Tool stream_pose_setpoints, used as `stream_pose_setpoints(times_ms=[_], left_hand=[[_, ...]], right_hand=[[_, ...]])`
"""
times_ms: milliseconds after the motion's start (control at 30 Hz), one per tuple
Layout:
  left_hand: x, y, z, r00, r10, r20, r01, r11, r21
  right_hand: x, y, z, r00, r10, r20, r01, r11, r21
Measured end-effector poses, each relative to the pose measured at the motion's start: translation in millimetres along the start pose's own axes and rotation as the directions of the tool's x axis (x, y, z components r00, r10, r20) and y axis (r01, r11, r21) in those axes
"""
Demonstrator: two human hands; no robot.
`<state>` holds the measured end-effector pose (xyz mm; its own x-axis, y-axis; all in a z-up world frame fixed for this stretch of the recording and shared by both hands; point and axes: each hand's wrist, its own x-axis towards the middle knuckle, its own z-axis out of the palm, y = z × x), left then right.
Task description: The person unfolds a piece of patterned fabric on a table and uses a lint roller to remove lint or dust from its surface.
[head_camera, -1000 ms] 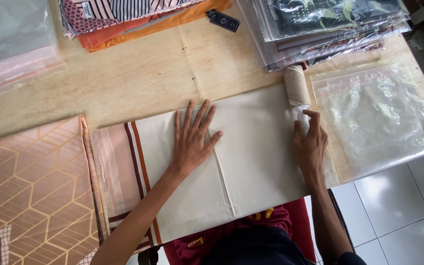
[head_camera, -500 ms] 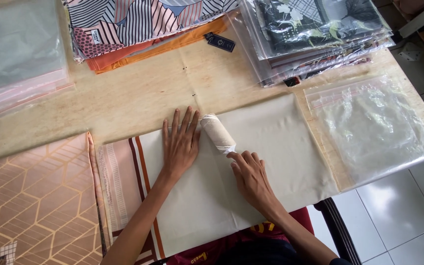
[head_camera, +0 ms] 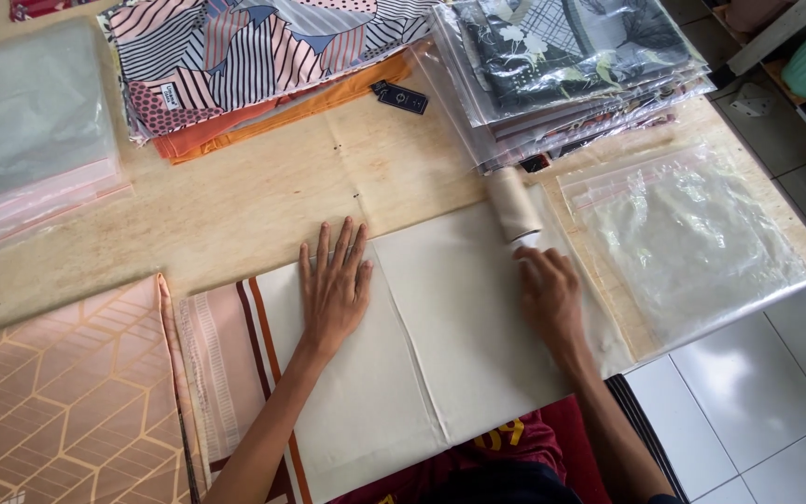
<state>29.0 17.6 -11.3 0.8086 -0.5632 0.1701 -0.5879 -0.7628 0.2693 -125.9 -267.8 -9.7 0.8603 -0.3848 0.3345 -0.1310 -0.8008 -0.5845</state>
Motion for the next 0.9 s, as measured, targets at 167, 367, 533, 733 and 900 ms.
stream_pose_setpoints(times_ms=[167, 367, 533, 733, 900], left_hand=[[-1, -1, 3, 1.0, 0.017, -0.022, -0.017, 1.0, 0.012], [0, 3, -1, 1.0, -0.011, 0.01, 0.011, 0.999, -0.036], [0, 4, -5, 1.0, -0.021, 0.019, 0.021, 0.999, -0.03], [1, 2, 0, 1.0, -0.009, -0.001, 0.009, 1.0, 0.006], [-1, 1, 0, 1.0, -0.002, -0.013, 0.002, 1.0, 0.004]], right_hand=[[2, -2, -20, 0.995, 0.075, -0.073, -0.08, 0.994, -0.071], [-16, -53, 18, 0.988, -0.153, 0.034, 0.149, 0.983, 0.112], [-19, -58, 35, 0.97, -0.182, 0.16, 0.151, 0.971, 0.188], [9, -2, 6, 0.999, 0.035, 0.03, -0.036, 0.998, 0.044], [12, 2, -12, 0.995, 0.101, -0.011, -0.101, 0.995, 0.0]])
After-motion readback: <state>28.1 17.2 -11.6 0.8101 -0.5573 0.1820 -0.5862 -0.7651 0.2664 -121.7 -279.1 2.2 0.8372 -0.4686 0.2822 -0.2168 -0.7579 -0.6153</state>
